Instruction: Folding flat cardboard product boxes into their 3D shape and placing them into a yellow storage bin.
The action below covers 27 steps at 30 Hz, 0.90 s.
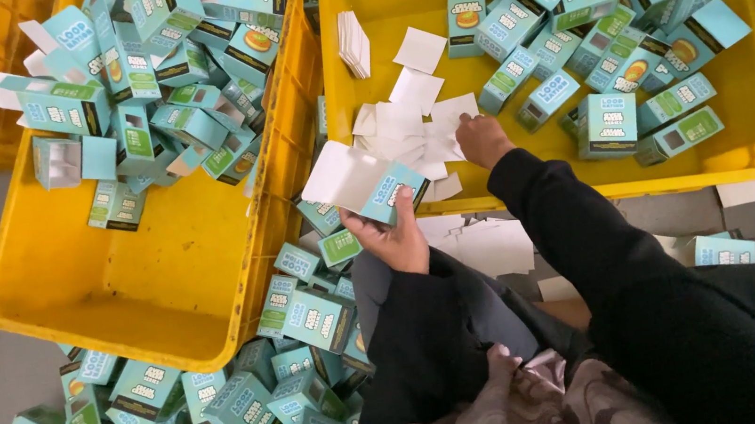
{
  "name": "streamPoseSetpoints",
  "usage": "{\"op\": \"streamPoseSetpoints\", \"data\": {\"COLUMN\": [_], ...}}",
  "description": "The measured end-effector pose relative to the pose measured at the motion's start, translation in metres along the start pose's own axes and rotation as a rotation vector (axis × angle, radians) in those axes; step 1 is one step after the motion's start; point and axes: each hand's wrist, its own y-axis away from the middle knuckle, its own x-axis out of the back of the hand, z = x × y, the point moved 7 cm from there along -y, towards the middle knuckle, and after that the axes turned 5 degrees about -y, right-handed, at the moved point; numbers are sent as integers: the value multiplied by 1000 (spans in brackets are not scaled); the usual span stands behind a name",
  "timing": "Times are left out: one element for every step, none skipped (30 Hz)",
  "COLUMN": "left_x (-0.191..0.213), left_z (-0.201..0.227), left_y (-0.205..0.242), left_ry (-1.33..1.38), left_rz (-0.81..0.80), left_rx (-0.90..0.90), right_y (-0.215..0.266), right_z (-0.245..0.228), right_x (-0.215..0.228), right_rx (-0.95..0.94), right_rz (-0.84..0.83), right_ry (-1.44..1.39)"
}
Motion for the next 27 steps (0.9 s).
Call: {"op": "streamPoseSetpoints", "data": {"left_x": [-1, -2, -3, -5, -5, -5, -4, -4, -4, -4, -4, -4, -4, -4, -3, -2, -3, -4, -4, -7, -15, -20, -20, -26, -32, -32, -35], "left_z": [0, 0, 0, 0, 0, 0, 1, 1, 1, 1, 2, 3, 5, 0, -5, -9, -7, -7, -7, -4, 0, 4, 9, 15, 21, 18, 17], "left_y": [0, 0, 0, 0, 1, 0, 0, 0, 0, 1, 0, -1, -1, -1, -1, -2, -4, -4, -3, -2, -1, 3, 4, 5, 8, 10, 13], "left_ry": [7, 7, 2, -2, 0, -3, -5, -6, -13, -19, -18, -22, -26, -25, -25, -24, -21, -60, -99, -94, -144, -197, -196, -248, -301, -298, -315], "left_rz": [0, -1, 0, 1, -1, -3, -5, -6, -9, -12, -13, -11, -8, -10, -6, 2, 3, -17, -37, -36, -106, -174, -171, -244, -318, -318, -344], "left_rx": [11, 11, 8, 4, 3, -3, -9, -11, -6, 0, -1, -6, -10, -13, -4, 3, -3, 22, 47, 46, 32, 22, 25, 4, -18, -16, -51], "right_y": [2, 7, 11, 15, 13, 10, 7, 7, 6, 6, 7, 7, 8, 9, 10, 9, 13, 24, 34, 50, 66, 85, 106, 126, 146, 162, 178], "right_z": [0, 1, 3, 5, 7, 10, 13, 13, 14, 16, 20, 25, 31, 37, 46, 56, 58, 65, 71, 73, 72, 66, 67, 70, 73, 77, 83], "right_x": [2, 14, 21, 28, 24, 18, 11, 7, 3, -1, -5, -7, -9, -16, -21, -25, -4, 14, 30, 68, 95, 121, 146, 179, 212, 221, 236], "right_rx": [-41, -42, -53, -64, -66, -112, -158, -159, -193, -228, -229, -264, -300, -301, -343, -378, -374, -448, -512, -509, -607, -708, -708, -558, -408, -410, -324], "right_rz": [36, 35, -28, -89, -88, -137, -187, -185, -178, -170, -168, -119, -71, -68, 6, 83, 88, 228, 372, 375, 376, 358, 355, 423, 488, 489, 520], "right_ry": [-35, -35, -80, -123, -123, -172, -221, -223, -271, -318, -318, -379, -441, -442, -627, -811, -811, -1244, -1678, -1674, -2040, -2405, -2402, -2384, -2358, -2354, -2220]}}
